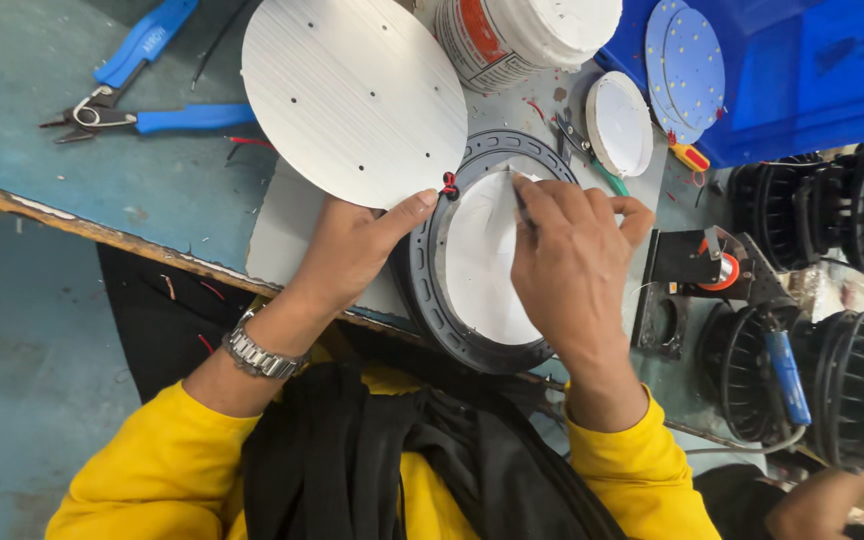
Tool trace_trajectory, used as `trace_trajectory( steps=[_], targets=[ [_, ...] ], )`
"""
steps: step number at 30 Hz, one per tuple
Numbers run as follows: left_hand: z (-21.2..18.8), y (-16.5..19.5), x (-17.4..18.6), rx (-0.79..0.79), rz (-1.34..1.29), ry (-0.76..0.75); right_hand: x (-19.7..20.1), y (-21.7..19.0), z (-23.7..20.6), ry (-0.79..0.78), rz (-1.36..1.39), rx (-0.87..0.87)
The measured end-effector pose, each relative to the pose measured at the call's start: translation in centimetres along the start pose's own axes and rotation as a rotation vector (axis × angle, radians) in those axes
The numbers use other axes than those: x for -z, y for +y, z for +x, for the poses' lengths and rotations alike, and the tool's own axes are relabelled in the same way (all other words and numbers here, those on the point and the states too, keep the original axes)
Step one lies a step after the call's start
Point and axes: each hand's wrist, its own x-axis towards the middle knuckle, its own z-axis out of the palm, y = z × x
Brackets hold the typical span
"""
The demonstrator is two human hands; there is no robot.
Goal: The person solders red and black wires to a round LED panel seated in a black fixture ring, dipping the wires in flux from a small cup. They then spread white paste over the fixture base with a flat scraper, scrape excess off a white round cover plate, and press the LED panel onto the assembled base.
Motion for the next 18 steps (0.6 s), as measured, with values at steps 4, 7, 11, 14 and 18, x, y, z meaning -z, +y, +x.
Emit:
trace_trajectory(
  steps=[4,7,11,14,18],
  targets=[
    [0.0,0.3,0.0,0.009,0.006,-0.002,0.2,-1.4,0.2,-0.038,0.038,0.016],
    [0.0,0.3,-0.1,-0.023,-0.029,0.006,0.8,-2.4,0.0,-0.056,0.052,0.057],
    [0.1,0.0,-0.2,0.003,-0.095,0.042,1.8,-3.1,-1.1,-0.111,0.063,0.120],
    [0.2,-0.4,-0.2,-0.016,-0.128,0.041,2.5,-3.0,-2.6,-0.172,0.091,0.170],
    [0.2,-0.9,-0.2,0.020,-0.198,0.058,3.2,-2.0,-4.7,-0.215,0.152,0.261]
  ],
)
